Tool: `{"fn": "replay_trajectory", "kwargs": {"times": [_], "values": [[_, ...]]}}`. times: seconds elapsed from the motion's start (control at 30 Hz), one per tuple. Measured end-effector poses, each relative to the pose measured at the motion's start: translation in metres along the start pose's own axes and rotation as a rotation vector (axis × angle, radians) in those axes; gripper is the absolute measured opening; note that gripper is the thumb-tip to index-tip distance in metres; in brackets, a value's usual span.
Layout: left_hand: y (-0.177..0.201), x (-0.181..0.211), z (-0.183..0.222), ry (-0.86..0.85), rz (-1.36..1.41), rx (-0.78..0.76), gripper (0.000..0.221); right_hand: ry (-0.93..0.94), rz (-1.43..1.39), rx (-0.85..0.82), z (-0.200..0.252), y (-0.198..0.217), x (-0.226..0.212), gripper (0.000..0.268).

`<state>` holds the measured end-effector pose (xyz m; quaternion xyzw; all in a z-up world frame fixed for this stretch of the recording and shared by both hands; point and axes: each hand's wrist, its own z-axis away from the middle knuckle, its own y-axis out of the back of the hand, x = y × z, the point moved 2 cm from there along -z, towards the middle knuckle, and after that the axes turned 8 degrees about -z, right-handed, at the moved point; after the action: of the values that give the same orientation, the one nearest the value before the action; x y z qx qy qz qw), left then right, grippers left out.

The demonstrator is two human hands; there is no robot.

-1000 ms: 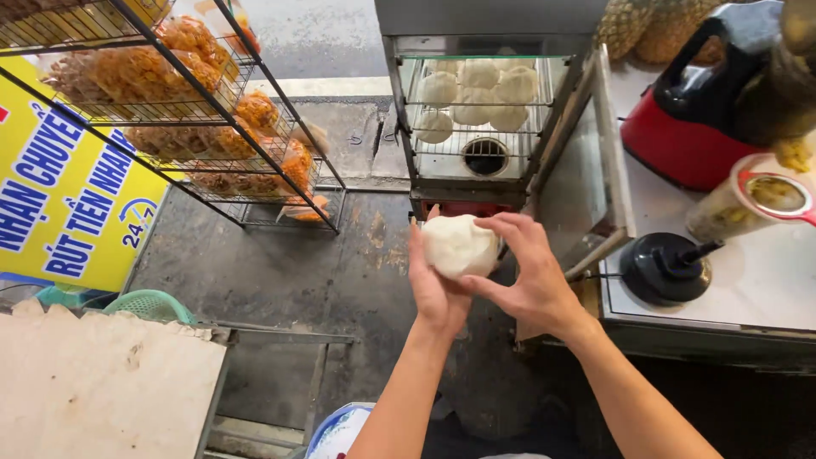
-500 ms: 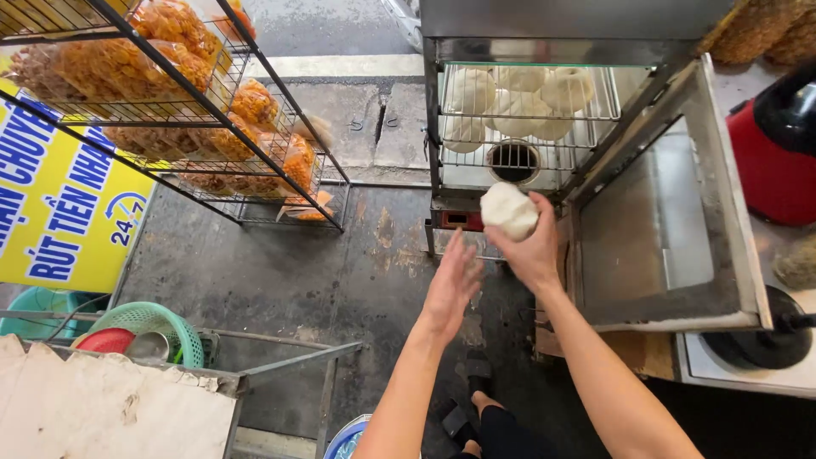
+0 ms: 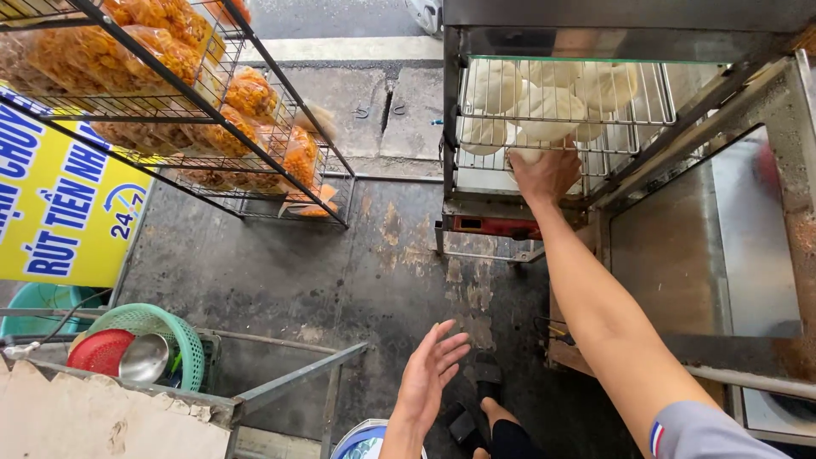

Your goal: Transfer steamed buns from a large plastic storage bag into a commercial steamer.

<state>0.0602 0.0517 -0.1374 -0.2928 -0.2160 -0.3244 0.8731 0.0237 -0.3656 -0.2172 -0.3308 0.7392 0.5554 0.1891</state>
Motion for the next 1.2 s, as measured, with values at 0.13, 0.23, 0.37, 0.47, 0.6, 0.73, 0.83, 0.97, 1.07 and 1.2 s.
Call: {"fn": "replay_trajectory", "kwargs": {"times": [0.13,0.23,0.37,0.47,0.6,0.73,0.83,0.97,1.07,1.2], "values": [[-0.008,0.008,0.011,-0.007,0.004,-0.003,0.064,0.141,-0.006,0.183,0.048,0.017,0.008,0.099],[-0.017,0.017,0.020,-0.032,0.008,-0.024,0.062,0.077,-0.236,0.072,0.111,0.070,0.002,0.091],[-0.033,0.028,0.020,-0.162,0.005,-0.119,0.056,-0.062,-0.454,-0.125,0.190,0.179,-0.008,0.050],[-0.052,0.032,0.011,-0.244,-0.011,-0.195,0.052,-0.095,-0.478,-0.084,0.242,0.270,0.002,0.028],[-0.071,0.035,-0.006,-0.304,-0.015,-0.254,0.046,-0.195,-0.393,0.213,0.277,0.349,0.048,0.028],[-0.087,0.050,-0.011,-0.320,-0.020,-0.295,0.043,-0.082,-0.396,0.290,0.255,0.372,0.044,0.043],[-0.094,0.076,-0.010,-0.343,-0.056,-0.305,0.041,0.140,-0.049,0.060,0.248,0.359,0.023,0.058],[-0.093,0.111,-0.023,-0.439,-0.129,-0.231,0.045,-0.082,-0.064,-0.212,0.249,0.341,-0.007,0.059],[-0.085,0.138,-0.025,-0.535,-0.169,-0.134,0.050,0.015,-0.175,-0.302,0.236,0.321,-0.023,0.069],[-0.078,0.167,-0.004,-0.881,-0.394,-0.017,0.069,-0.019,-0.317,-0.495,0.210,0.287,-0.039,0.059]]}}
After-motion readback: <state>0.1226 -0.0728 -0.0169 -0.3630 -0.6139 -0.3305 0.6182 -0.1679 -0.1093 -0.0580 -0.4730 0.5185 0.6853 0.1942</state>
